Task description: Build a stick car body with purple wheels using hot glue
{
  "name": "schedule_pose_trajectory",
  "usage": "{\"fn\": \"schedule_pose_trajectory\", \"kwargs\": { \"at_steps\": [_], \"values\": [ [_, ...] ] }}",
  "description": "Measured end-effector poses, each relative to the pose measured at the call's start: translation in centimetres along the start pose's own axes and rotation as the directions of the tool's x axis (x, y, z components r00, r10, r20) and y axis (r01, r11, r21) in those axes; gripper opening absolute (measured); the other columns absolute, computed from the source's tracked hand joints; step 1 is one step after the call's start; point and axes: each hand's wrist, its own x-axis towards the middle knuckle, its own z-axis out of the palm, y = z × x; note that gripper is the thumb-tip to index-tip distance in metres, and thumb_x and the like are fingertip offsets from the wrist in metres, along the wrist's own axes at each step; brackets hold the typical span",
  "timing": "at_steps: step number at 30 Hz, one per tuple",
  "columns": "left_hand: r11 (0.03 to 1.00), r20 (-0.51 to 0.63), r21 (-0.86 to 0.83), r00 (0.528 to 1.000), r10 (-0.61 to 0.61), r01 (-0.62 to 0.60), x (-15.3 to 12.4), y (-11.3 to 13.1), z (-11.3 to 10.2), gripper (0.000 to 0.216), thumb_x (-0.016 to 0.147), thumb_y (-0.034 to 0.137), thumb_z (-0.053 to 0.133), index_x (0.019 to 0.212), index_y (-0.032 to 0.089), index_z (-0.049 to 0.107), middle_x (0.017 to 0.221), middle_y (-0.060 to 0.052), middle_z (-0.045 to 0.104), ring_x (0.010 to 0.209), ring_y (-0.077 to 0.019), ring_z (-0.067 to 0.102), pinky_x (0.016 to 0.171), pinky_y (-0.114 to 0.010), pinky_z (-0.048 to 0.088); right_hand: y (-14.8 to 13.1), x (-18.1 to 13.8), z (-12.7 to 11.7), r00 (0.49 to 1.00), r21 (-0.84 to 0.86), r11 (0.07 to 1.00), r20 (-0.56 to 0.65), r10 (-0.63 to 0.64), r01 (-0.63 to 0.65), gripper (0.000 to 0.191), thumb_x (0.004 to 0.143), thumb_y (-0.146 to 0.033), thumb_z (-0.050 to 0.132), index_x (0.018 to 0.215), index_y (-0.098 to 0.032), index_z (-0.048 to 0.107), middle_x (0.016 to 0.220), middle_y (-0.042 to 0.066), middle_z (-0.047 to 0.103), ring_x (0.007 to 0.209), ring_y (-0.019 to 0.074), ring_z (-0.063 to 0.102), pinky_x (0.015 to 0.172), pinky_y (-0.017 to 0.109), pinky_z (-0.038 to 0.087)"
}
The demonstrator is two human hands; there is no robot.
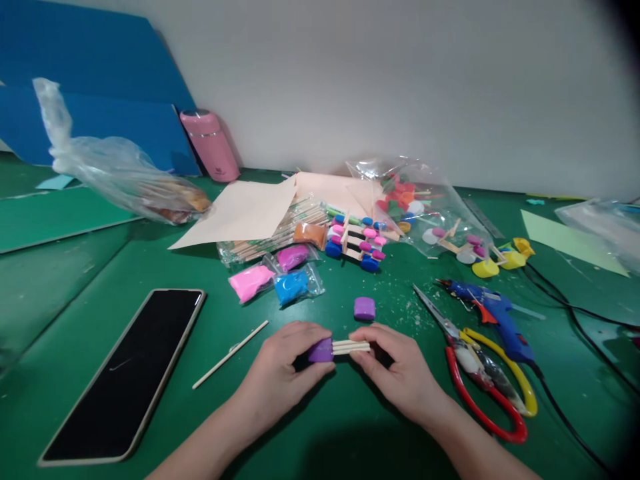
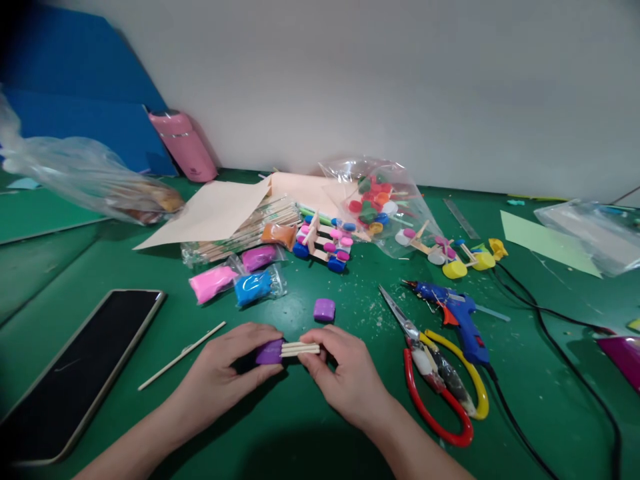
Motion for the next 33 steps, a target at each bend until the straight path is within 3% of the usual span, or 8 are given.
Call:
{"fn": "schedule_pose_trajectory", "kwargs": {
  "at_steps": [11,33],
  "values": [
    [0.999,0.036,0.039,0.999,0.012,-0.013,0.23,0.22,-0.5,0.022,0.071,0.017,0.062,0.093,0.018,0.061,0.086,-0.007,0.066,0.081,-0.0199,0.061,0.073,-0.032,0.049,-0.06,-0.3,-0.1,0.999,-0.001,1.0,-0.036,0.027,-0.027,0.026,0.075,-0.019,0.059,0.101,-0.018,0.059,0.071,0.0,0.06,0.061,0.0129,0.054,0.058,0.021,0.045],
    [1.0,0.021,0.017,0.999,0.026,-0.026,0.21,0.51,-0.36,0.021,0.07,0.015,0.063,0.091,0.017,0.063,0.086,-0.007,0.067,0.08,-0.0191,0.061,0.071,-0.03,0.05,-0.31,0.06,-0.17,1.0,-0.005,1.0,-0.004,-0.013,0.013,0.012,0.079,-0.02,0.056,0.089,-0.019,0.063,0.075,0.001,0.058,0.061,0.0123,0.053,0.054,0.021,0.041]
  ]
}}
